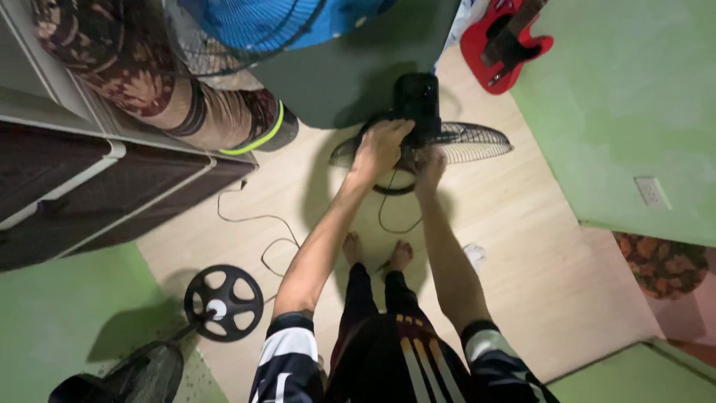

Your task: The person assembles a standing fan by attaching the front grille, inserting the fan blade, and securing it with a central nut. They then attach the rear grille to complete the assembly.

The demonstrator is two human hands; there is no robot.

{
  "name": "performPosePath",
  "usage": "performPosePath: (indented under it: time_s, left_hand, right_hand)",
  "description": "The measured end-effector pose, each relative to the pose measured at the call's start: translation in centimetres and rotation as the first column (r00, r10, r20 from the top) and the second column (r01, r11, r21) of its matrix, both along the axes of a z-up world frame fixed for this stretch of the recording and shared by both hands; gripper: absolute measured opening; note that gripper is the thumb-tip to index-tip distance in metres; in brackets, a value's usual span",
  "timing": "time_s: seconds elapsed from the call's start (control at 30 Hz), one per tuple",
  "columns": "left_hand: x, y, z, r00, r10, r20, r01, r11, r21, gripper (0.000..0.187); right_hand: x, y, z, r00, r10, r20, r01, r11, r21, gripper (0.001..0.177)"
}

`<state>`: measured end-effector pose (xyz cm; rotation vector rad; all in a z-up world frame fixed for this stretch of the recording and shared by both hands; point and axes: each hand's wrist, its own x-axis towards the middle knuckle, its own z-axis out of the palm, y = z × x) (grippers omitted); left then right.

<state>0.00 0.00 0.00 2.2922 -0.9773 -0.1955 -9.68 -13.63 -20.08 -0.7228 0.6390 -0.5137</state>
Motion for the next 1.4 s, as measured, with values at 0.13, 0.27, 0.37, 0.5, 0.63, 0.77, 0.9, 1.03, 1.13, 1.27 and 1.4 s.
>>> performPosePath:
  time_s: [0.13,0.27,0.37,0.5,0.63,0.77,0.9,1.03,1.13,1.27,1.4]
  left_hand:
    - [0.9,0.1,1.2,1.000,-0.013,0.009,0.013,1.000,0.012,0.055]
    - [0.3,0.8,1.2,0.999,0.003,0.043,-0.004,1.000,0.024,0.058]
    - [0.8,0.4,0.4,0.998,-0.008,0.065,0.008,1.000,-0.008,0.055]
    - [0.5,0.4,0.3,0.991,0.026,0.130,-0.017,0.998,-0.068,0.053]
    - [0.7,0.5,1.3,0.999,0.001,0.040,-0.002,1.000,0.019,0.052]
    - [0.8,0.0,1.3,0.995,-0.007,0.102,0.009,1.000,-0.019,0.053]
    - [0.5,0.2,1.0,0.987,-0.064,0.148,0.068,0.998,-0.018,0.056]
    - [0.8,-0.2,0.6,0.996,-0.009,0.093,0.009,1.000,0.000,0.051]
    - [0.5,0.2,0.8,0.994,0.014,0.105,-0.009,0.999,-0.040,0.048]
    - [0.5,0.1,0.9,0.993,-0.003,0.117,0.011,0.998,-0.062,0.049]
    - [0.3,0.1,1.0,0.992,-0.001,0.126,0.008,0.998,-0.058,0.049]
  right_hand:
    - [0.4,-0.6,0.6,0.983,0.175,0.048,-0.180,0.903,0.390,0.031]
    - [0.2,0.2,0.7,0.998,0.063,0.000,-0.059,0.941,0.334,0.019]
    - [1.3,0.6,0.4,0.986,-0.015,-0.167,-0.010,0.989,-0.145,0.030]
    - [1.0,1.7,0.7,0.982,-0.162,-0.098,-0.041,0.325,-0.945,0.028]
    - [-0.2,1.5,0.3,0.991,-0.111,-0.077,0.016,0.661,-0.750,0.027]
    - [-0.1,-0.2,0.9,0.988,0.029,-0.152,-0.019,0.998,0.064,0.034]
    - [-0.4,-0.5,1.4,0.953,0.265,-0.150,-0.193,0.906,0.377,0.041]
    - [0.0,0.1,0.1,0.995,0.080,-0.067,-0.070,0.989,0.132,0.026]
    - [-0.6,0.5,-0.1,0.994,-0.107,-0.023,0.109,0.975,0.195,0.026]
    - [-0.8,0.1,-0.2,0.998,-0.059,0.012,0.051,0.935,0.350,0.035]
    - [-0.9,0.0,-0.1,0.993,-0.103,-0.057,0.118,0.896,0.429,0.046]
